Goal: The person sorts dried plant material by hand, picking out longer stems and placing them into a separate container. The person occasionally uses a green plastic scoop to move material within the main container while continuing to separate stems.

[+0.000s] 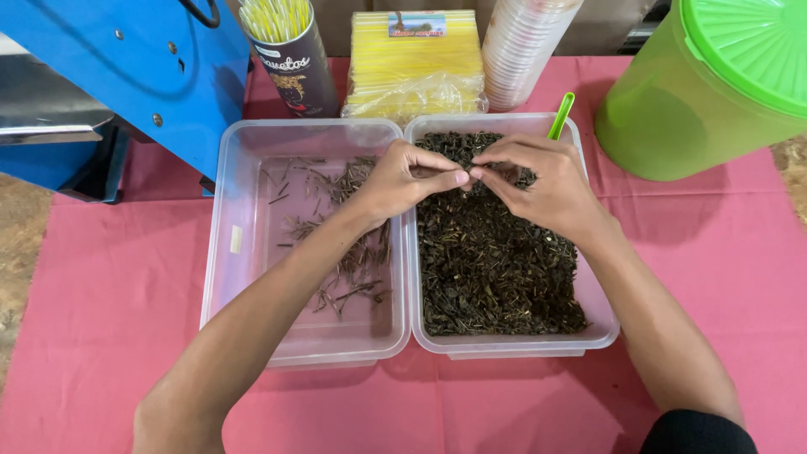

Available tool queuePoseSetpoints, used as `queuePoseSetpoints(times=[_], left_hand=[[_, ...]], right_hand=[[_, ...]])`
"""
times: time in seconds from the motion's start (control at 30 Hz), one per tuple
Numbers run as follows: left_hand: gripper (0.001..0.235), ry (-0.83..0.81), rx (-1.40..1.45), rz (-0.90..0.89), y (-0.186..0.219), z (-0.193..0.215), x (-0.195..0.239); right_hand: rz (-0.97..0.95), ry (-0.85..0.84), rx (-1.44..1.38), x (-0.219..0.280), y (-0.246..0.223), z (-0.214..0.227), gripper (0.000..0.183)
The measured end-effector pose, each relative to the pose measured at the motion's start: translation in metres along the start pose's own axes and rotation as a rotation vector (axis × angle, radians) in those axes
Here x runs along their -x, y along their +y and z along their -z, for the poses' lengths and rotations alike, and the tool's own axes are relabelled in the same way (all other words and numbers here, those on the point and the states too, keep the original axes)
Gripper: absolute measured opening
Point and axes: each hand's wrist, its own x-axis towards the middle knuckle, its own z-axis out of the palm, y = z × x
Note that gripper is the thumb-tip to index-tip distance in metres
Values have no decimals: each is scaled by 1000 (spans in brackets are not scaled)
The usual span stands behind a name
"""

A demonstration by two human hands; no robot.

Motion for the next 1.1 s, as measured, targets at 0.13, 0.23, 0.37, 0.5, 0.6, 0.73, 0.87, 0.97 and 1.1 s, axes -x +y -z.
queuePoseSetpoints(times=[0.13,0.23,0.37,0.5,0.6,0.73,0.87,0.97,1.1], left_hand=[[14,36,16,-8,4,-5,-1],[13,52,21,16,3,-6,-1],[13,24,4,14,6,-4,0],[13,-18,-26,5,14,-3,0],[15,-21,-25,2,10,-1,-1],[13,-10,-24,-48,4,-3,-3],[13,9,-38,-50,-3,-4,-4],[14,8,-45,-53,-2,-5,-4],[14,-2,-63,-58,-6,-4,-5]], right_hand=[[0,26,4,1,2,-1,12],[22,2,5,0,-4,1,13],[0,-17,7,0,-7,0,13],[1,1,-32,2,-4,-3,14],[13,-3,-35,2,-3,-3,14],[15,3,-60,2,1,-2,13],[10,21,-85,4,5,-2,13],[6,16,-94,2,0,-1,13],[-13,18,-133,2,2,-3,15]])
